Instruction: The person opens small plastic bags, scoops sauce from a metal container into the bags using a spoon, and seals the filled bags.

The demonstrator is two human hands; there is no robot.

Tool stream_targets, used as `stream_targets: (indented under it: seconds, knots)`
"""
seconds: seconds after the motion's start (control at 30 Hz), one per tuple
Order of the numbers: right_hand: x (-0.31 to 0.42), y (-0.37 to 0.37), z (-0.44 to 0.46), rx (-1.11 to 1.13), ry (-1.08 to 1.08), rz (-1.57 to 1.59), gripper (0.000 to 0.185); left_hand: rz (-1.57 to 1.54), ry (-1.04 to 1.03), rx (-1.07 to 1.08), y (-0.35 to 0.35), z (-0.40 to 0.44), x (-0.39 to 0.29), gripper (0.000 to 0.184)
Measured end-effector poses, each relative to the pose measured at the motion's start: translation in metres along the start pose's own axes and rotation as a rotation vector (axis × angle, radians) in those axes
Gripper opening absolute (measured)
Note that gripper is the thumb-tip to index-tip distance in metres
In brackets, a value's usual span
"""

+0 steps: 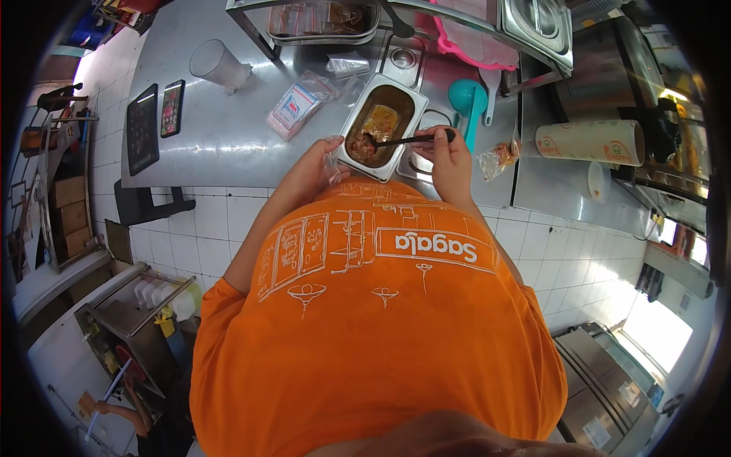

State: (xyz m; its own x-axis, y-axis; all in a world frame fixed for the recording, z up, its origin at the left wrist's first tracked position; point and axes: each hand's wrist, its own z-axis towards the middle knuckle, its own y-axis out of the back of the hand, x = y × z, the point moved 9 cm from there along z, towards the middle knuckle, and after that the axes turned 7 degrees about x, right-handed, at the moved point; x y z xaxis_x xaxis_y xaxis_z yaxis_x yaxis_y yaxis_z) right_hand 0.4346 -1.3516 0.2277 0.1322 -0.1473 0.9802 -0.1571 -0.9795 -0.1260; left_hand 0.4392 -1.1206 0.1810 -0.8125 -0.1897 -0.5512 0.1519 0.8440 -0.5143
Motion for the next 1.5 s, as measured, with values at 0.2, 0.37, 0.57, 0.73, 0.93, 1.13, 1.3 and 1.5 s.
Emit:
stream_targets:
  seconds: [0.2, 0.37, 0.57, 0.73, 0.93, 1.13, 1.3, 1.5]
  knots:
    - [0.001, 0.031, 0.003, -0.107, -0.013, 0.125, 0.025, 0.002, 0.006, -0.019, -0.004, -0.005, -0.004, 0.044]
    - [-0.005, 0.055, 0.003, -0.216, -0.073, 0.246, 0.025, 0.018, 0.000, -0.026, -0.002, -0.004, -0.005, 0.047]
    - [-0.022, 0.068, 0.001, -0.231, -0.130, 0.330, 0.025, 0.030, 0.004, -0.033, -0.005, -0.007, -0.006, 0.045]
    - [-0.016, 0.067, 0.002, -0.235, -0.086, 0.296, 0.024, 0.042, 0.000, -0.029, -0.006, -0.009, -0.006, 0.044]
    - [-0.018, 0.065, 0.003, -0.222, -0.111, 0.297, 0.022, 0.053, 0.001, -0.043, -0.004, -0.009, -0.006, 0.044]
    - [-0.033, 0.067, 0.006, -0.211, -0.153, 0.379, 0.021, 0.047, -0.007, -0.020, -0.001, -0.008, -0.006, 0.047]
    - [-0.039, 0.070, 0.010, -0.148, -0.115, 0.435, 0.020, 0.201, -0.073, -0.051, 0.004, -0.021, -0.023, 0.058]
    - [-0.028, 0.070, 0.014, -0.044, 0.025, 0.470, 0.021, 0.389, -0.275, -0.048, 0.024, -0.017, -0.043, 0.063]
